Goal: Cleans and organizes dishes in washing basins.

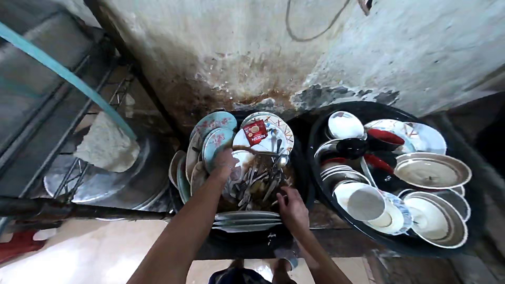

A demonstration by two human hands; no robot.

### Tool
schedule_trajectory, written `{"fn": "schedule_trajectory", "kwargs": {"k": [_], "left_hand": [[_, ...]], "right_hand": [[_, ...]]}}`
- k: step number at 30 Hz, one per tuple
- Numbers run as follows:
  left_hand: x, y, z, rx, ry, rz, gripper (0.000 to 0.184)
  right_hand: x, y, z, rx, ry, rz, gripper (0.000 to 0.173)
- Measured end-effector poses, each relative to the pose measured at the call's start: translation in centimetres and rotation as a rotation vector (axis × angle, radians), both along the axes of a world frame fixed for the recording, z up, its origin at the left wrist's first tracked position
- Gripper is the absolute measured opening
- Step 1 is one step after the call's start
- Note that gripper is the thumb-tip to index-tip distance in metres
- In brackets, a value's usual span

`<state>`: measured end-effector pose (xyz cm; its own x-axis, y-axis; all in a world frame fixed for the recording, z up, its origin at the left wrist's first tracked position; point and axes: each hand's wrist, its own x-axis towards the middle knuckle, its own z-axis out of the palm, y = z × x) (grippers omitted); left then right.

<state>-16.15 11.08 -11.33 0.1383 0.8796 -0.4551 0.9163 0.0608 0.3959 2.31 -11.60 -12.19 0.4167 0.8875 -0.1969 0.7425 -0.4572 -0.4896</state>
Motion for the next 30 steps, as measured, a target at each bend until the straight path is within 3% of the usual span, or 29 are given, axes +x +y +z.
{"fn": "schedule_trajectory", "kwargs": {"k": [4,8,16,21,25,30], "left_hand": [[2.1,-1.5,-3.1,-0.056,-0.007,-0.064,0.05],[2.9,-2.1,-4.6,-0.09,0.023,-0.136,0.064],[0.3,-1.7,0.8,0.112,0.136,-0.26,0.061],[-1.0,-2.5,3.5,0.122,0.097,-0.105,0.055],[-1.3,-3.8,2.7,0.165,0.13,-0.004,0.055],[-2.8,-6.1,1.8,0.202,0.149,0.019,0.051]], "right_hand": [[0.1,-0.1,-0.3,0.013,-0.013,-0.003,0.041],[0.0,-0.2,-0.3,0.057,-0.033,0.003,0.036],[0.2,-0.1,0.1,0.032,0.043,0.027,0.034],[0.0,4.4,0.6,0.269,0.042,0.356,0.031],[-1.2,12.3,-0.9,0.096,0.029,0.723,0.031],[-2.4,16.6,-3.4,-0.28,-0.166,0.695,0.049]]}}
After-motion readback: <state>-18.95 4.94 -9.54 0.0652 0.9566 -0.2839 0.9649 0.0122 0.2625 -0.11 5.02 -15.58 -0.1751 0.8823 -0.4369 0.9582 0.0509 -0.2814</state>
